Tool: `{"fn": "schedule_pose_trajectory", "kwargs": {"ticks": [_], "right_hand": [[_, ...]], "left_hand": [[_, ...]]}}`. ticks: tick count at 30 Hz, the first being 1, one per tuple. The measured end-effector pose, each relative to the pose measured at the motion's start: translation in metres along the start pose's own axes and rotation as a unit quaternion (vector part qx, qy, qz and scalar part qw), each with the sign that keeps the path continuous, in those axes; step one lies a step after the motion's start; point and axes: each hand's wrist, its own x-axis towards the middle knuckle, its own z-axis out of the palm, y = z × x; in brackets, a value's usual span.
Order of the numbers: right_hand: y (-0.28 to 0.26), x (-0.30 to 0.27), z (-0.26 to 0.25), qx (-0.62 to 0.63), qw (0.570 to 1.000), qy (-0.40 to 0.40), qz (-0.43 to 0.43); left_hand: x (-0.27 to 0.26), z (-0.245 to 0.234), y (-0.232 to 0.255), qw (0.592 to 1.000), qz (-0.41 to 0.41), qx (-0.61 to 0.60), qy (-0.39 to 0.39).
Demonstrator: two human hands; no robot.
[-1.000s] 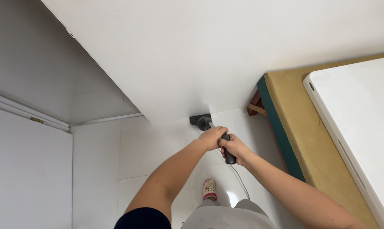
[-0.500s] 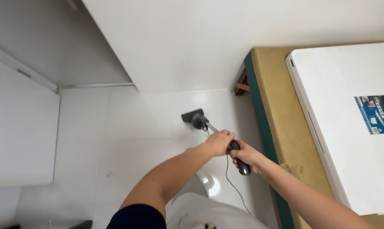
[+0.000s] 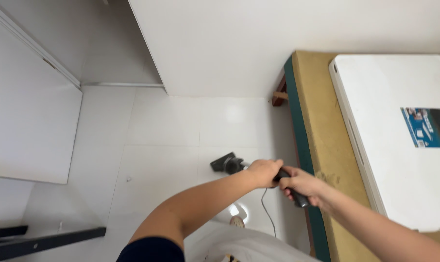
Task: Vacuuming the floor in a room with a desk and a bed.
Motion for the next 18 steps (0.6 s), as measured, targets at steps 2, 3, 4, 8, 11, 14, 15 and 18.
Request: {"fn": "schedule_pose_trajectory", "kwargs": {"ticks": [2, 3, 4, 8, 11, 14, 15, 18], "right_hand": [[-0.008, 0.013, 0.021, 0.012, 1.000, -0.009, -0.016], [-0.009, 0.020, 0.032, 0.028, 0.999, -0.023, -0.020], [-0.013, 0.031, 0.042, 0.026, 0.999, -0.025, -0.020], [-0.034, 0.076, 0.093, 0.067, 0.996, 0.025, -0.046], [-0.048, 0.130, 0.123, 0.083, 0.993, 0.041, -0.071], [-0.080, 0.199, 0.144, 0.118, 0.988, 0.056, -0.086], [-0.089, 0.221, 0.151, 0.140, 0.985, 0.071, -0.074], [-0.126, 0.279, 0.165, 0.170, 0.979, 0.075, -0.089]], "left_hand": [[-0.012, -0.021, -0.017, 1.000, -0.007, 0.003, 0.008], [-0.021, -0.027, -0.025, 1.000, -0.018, -0.002, 0.006], [-0.027, -0.039, -0.033, 1.000, -0.021, -0.003, 0.008], [-0.055, -0.062, -0.082, 0.996, -0.081, -0.043, 0.010], [-0.073, -0.065, -0.131, 0.990, -0.124, -0.058, 0.040], [-0.090, -0.091, -0.179, 0.984, -0.167, -0.046, 0.045], [-0.098, -0.099, -0.192, 0.980, -0.191, -0.041, 0.026], [-0.121, -0.122, -0.242, 0.976, -0.217, -0.029, -0.017]]}}
